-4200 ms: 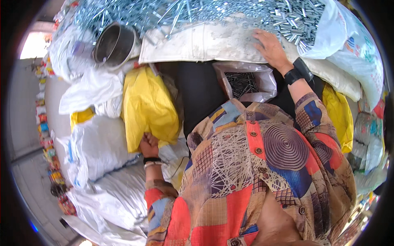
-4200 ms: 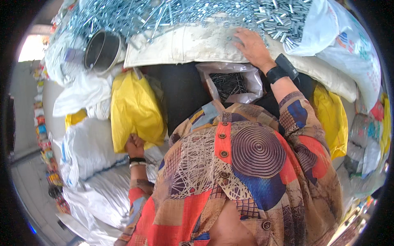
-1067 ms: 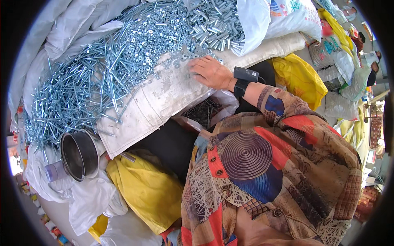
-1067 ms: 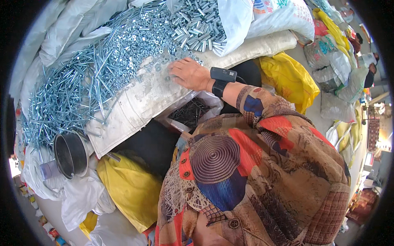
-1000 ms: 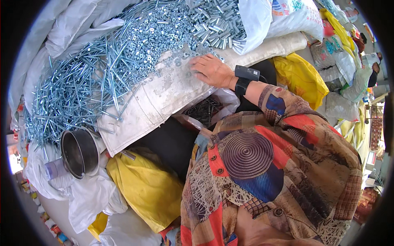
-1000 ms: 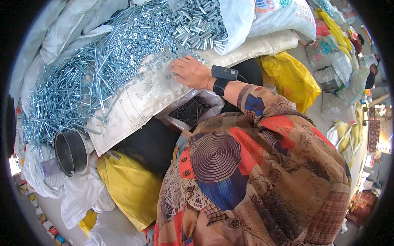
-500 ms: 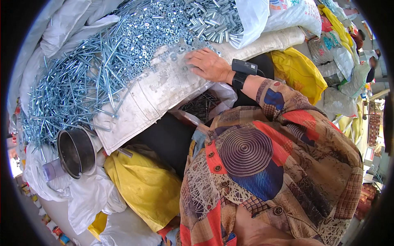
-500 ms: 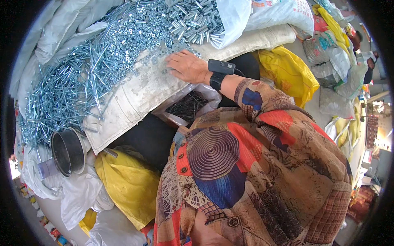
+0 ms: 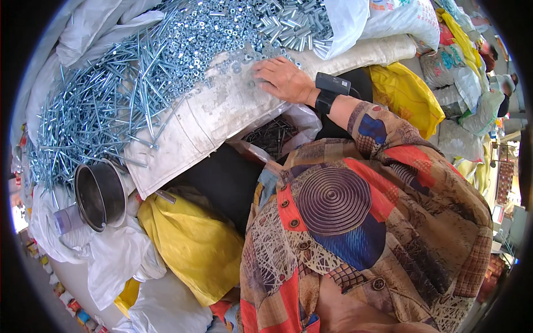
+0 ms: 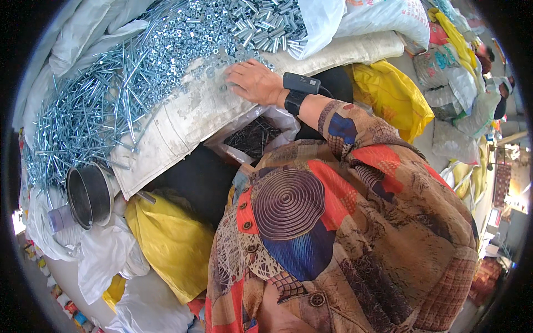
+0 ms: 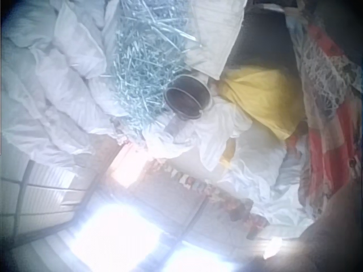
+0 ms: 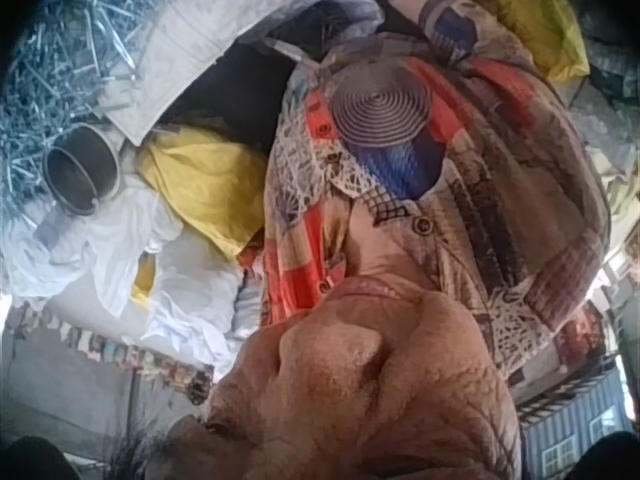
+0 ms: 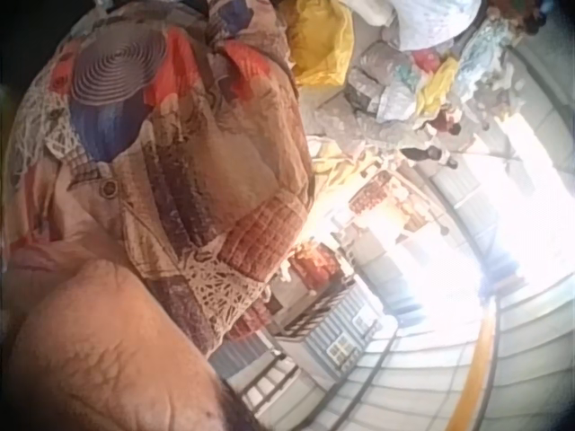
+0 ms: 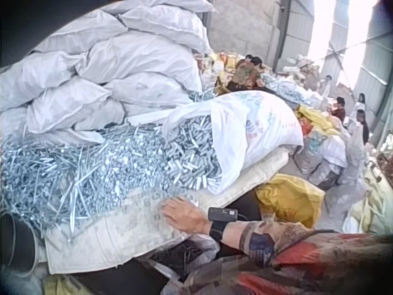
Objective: Assembling long bolts by sliding washers onto the shaft.
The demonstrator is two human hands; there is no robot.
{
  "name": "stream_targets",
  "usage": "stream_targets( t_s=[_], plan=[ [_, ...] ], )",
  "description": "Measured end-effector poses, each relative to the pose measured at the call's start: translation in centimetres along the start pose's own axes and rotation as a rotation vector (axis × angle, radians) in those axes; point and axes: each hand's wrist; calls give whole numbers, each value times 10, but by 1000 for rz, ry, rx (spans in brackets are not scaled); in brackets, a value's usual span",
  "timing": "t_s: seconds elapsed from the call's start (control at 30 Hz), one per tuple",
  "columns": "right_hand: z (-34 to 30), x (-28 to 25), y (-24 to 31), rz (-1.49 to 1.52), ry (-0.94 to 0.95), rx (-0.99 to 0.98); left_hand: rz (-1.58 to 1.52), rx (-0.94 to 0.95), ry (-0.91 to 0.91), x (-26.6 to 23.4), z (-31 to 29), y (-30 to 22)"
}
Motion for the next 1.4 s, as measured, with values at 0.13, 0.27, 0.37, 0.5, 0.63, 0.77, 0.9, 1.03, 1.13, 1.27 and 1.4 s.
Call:
stream_targets(
  t_s=[0.13,0.27,0.37,0.5,0.63,0.77,0.9,1.03,1.13,1.27,1.4],
  plan=[
    [-2,3,-4,-4,-25,3,-35,-3,-23,-11,-10,-7],
    [-1,6,-1,26,-30,-12,-84,1,-67,-30,-33,-17],
    [-3,8,-6,32,-53,-28,-111,6,-79,-36,-48,-24],
    [-4,12,-9,9,-83,-32,-128,29,-87,-38,-72,-24],
    [-4,16,-8,-12,-111,-48,-106,21,-101,-38,-114,-17],
    [-1,14,-5,2,-77,-34,-6,-26,188,-14,-153,-7],
    [-1,17,-7,13,-95,-51,209,-1,237,58,-191,-11],
    [-1,15,-7,24,-75,-38,360,125,416,92,-186,-14],
    [-2,13,-8,47,-29,-9,339,154,506,141,-177,-35],
    [4,10,-1,190,-276,-150,244,135,618,200,-137,-65],
    [8,16,9,612,-327,80,8,68,824,291,-64,-80]
  ],
)
Point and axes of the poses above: each hand's wrist, its own z-axis towards the middle knuckle, its own x-axis out of the palm, y = z × x, and after that the axes turned 9 degrees about x, right-handed
